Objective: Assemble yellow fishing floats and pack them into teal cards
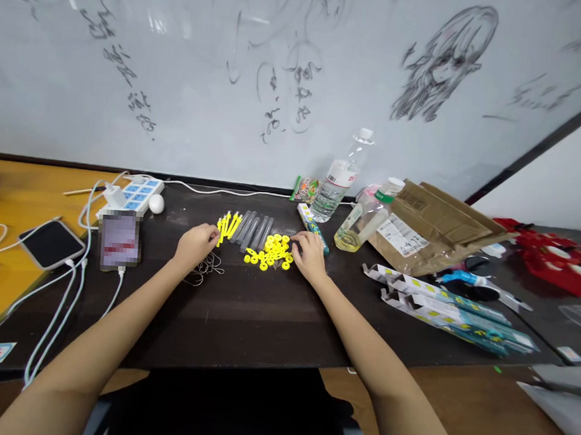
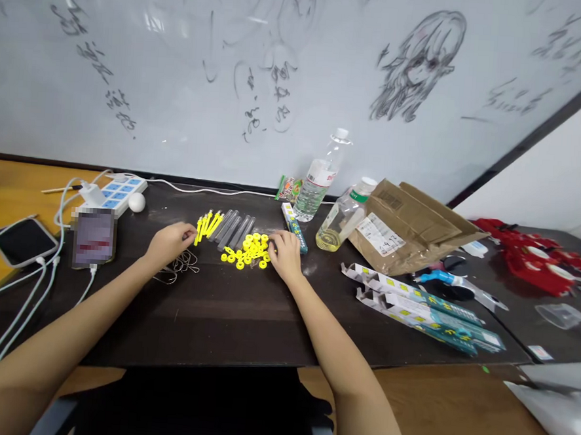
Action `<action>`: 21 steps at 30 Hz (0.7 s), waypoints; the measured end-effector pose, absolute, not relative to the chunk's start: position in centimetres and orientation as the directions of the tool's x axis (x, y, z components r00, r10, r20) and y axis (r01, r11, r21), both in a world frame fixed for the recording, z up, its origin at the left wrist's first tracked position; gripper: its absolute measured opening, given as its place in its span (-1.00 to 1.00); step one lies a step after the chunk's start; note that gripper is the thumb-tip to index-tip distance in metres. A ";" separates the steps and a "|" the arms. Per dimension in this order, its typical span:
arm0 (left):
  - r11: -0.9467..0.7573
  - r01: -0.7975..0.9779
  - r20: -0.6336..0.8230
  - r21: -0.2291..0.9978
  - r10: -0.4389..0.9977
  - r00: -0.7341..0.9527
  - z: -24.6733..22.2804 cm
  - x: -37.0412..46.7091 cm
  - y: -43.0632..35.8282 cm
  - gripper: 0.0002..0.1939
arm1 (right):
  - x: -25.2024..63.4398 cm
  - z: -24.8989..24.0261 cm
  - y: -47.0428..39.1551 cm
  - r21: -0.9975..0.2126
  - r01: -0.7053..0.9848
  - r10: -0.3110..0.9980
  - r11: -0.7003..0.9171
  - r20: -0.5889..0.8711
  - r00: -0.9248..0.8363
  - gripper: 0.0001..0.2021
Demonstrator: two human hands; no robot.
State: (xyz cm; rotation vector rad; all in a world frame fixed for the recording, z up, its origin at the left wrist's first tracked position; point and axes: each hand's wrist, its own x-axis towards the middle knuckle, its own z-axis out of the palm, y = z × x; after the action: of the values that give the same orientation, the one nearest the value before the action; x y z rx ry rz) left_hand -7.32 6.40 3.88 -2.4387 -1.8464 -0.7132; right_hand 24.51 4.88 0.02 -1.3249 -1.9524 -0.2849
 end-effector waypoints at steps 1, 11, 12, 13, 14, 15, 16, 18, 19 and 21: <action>-0.260 0.923 0.292 0.283 0.940 0.176 4.0 -6.9 7.2 -0.82 | 24.6 0.0 4.9 -0.224 0.872 0.707 0.435 0.685 -0.176 -0.83; 0.047 0.937 0.059 0.347 0.996 -0.072 3.4 -6.1 13.4 -0.75 | 26.0 0.0 5.3 -0.279 0.888 0.742 0.365 0.664 -0.096 -0.82; 0.045 0.933 0.052 0.357 0.996 -0.068 3.5 -6.0 13.4 -0.71 | 26.0 0.0 5.3 -0.281 0.888 0.743 0.364 0.662 -0.096 -0.82; 0.045 0.930 0.038 0.366 0.997 -0.064 3.6 -6.0 13.4 -0.68 | 26.1 0.0 5.3 -0.281 0.887 0.745 0.366 0.659 -0.099 -0.83; 0.049 0.926 0.018 0.373 0.998 -0.060 3.7 -5.9 13.4 -0.64 | 26.0 0.0 5.3 -0.281 0.886 0.746 0.369 0.658 -0.102 -0.83; 0.057 0.923 -0.007 0.380 0.998 -0.059 3.9 -5.9 13.4 -0.60 | 26.0 0.1 5.3 -0.281 0.884 0.746 0.373 0.657 -0.106 -0.84; 0.066 0.920 -0.030 0.386 0.998 -0.059 4.1 -5.9 13.4 -0.57 | 26.0 0.1 5.3 -0.281 0.882 0.745 0.379 0.657 -0.110 -0.84; 0.079 0.910 -0.048 0.407 0.997 -0.065 4.5 -6.1 13.3 -0.53 | 26.0 0.2 5.3 -0.280 0.879 0.743 0.386 0.659 -0.116 -0.84; 0.075 0.897 -0.033 0.436 0.997 -0.067 4.8 -6.3 13.2 -0.52 | 26.1 0.2 5.2 -0.280 0.878 0.742 0.388 0.660 -0.118 -0.84; 0.034 0.832 0.043 0.553 0.997 -0.070 5.3 -6.7 12.7 -0.50 | 26.1 0.2 5.2 -0.282 0.875 0.739 0.394 0.663 -0.120 -0.84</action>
State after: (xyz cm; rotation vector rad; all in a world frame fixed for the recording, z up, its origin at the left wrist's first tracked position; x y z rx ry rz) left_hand -6.71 12.67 5.32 -2.3443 -2.4819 -0.8051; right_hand 26.11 5.22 0.22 -1.3862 -1.8962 -0.2268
